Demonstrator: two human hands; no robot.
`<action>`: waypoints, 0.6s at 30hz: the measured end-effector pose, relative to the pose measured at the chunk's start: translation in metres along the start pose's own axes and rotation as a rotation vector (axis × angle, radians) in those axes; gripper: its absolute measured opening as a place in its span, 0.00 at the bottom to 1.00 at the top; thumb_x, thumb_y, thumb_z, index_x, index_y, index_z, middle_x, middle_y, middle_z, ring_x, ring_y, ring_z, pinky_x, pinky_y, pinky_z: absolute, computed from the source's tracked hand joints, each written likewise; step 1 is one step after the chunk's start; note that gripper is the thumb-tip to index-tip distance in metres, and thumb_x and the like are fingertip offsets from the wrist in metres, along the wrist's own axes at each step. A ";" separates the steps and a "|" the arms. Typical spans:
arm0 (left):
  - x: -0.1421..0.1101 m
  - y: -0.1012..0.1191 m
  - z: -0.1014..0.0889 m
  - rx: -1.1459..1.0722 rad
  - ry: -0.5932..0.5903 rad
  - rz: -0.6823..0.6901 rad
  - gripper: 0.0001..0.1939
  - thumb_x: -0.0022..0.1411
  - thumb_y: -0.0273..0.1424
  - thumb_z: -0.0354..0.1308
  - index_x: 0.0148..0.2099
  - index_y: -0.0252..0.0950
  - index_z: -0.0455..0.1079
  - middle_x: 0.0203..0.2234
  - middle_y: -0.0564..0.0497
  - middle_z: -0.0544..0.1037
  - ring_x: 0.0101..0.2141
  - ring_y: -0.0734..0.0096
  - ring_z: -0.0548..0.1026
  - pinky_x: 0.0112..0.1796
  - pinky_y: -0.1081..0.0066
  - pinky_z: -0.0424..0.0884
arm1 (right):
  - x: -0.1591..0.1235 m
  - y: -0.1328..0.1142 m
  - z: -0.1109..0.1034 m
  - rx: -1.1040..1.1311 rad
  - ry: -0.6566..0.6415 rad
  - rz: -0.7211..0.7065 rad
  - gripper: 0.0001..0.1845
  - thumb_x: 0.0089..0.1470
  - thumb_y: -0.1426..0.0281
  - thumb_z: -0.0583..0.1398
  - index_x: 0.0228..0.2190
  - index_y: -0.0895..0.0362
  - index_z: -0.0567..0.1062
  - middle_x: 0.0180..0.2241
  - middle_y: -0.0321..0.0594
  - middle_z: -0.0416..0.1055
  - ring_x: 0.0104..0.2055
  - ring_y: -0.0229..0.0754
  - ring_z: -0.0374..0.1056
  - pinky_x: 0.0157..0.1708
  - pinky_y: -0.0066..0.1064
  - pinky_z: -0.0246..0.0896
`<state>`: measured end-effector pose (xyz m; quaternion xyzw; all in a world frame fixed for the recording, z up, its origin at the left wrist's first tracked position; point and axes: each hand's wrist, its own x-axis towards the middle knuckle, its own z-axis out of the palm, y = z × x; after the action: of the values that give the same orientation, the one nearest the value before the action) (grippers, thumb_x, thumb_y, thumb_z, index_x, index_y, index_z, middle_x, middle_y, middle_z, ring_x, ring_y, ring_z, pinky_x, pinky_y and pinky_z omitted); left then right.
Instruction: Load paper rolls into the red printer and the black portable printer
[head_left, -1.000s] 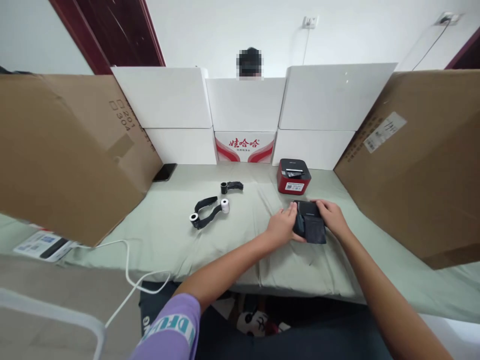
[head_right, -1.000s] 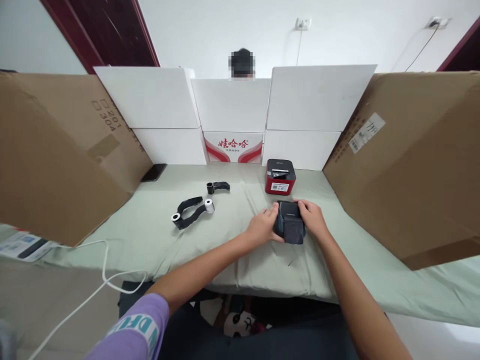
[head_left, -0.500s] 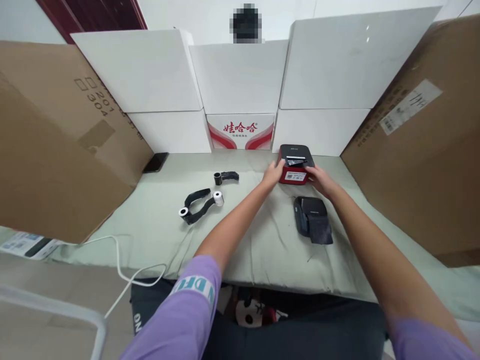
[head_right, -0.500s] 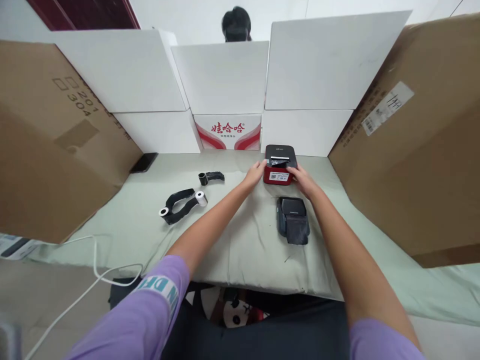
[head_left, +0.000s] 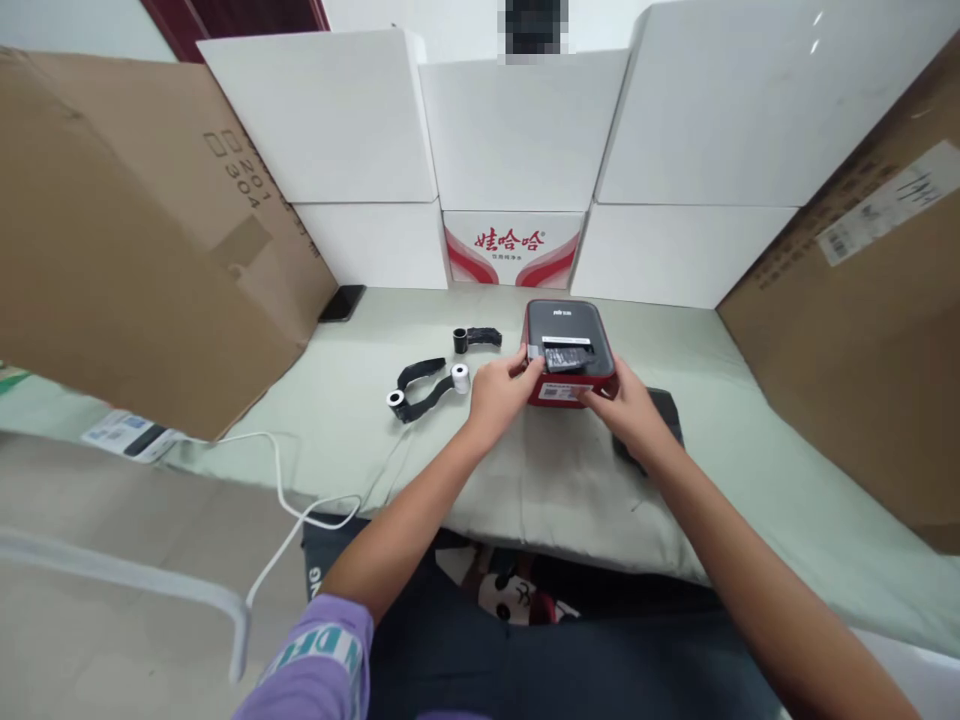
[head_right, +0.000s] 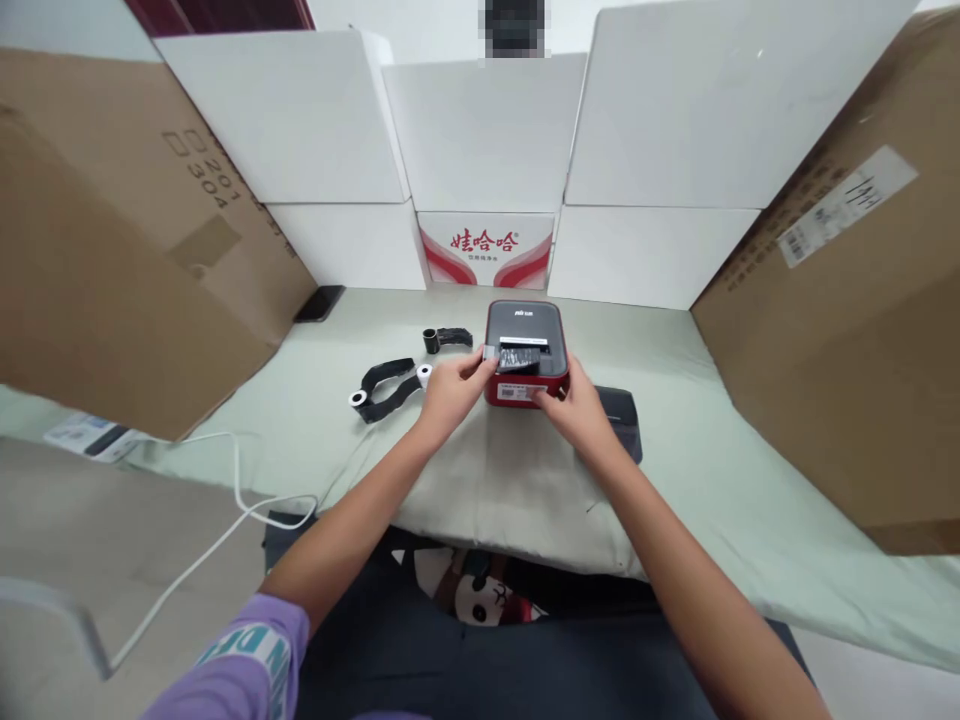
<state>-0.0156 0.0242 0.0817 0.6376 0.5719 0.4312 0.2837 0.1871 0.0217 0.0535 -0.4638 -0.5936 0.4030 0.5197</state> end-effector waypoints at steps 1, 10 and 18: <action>-0.011 -0.003 -0.003 0.007 0.001 0.000 0.20 0.68 0.42 0.57 0.55 0.39 0.80 0.43 0.47 0.86 0.44 0.57 0.82 0.43 0.66 0.72 | -0.012 0.002 0.007 0.006 0.005 0.001 0.43 0.47 0.64 0.71 0.63 0.49 0.66 0.61 0.48 0.71 0.60 0.56 0.70 0.62 0.50 0.65; -0.021 -0.040 -0.003 -0.194 0.007 -0.069 0.10 0.61 0.32 0.62 0.42 0.37 0.82 0.43 0.44 0.85 0.47 0.55 0.82 0.52 0.60 0.72 | -0.060 0.007 0.027 0.192 0.022 0.103 0.37 0.48 0.62 0.70 0.60 0.49 0.71 0.61 0.42 0.72 0.63 0.55 0.67 0.64 0.47 0.62; -0.007 -0.050 0.011 -0.786 -0.101 -0.424 0.18 0.53 0.29 0.62 0.48 0.36 0.74 0.37 0.49 0.81 0.37 0.69 0.78 0.41 0.71 0.71 | 0.001 0.023 0.054 0.744 0.451 0.266 0.14 0.52 0.57 0.62 0.35 0.53 0.79 0.34 0.36 0.82 0.45 0.49 0.78 0.49 0.42 0.75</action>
<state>-0.0296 0.0284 0.0322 0.3704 0.4680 0.5165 0.6140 0.1363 0.0282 0.0238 -0.3938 -0.2156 0.5410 0.7112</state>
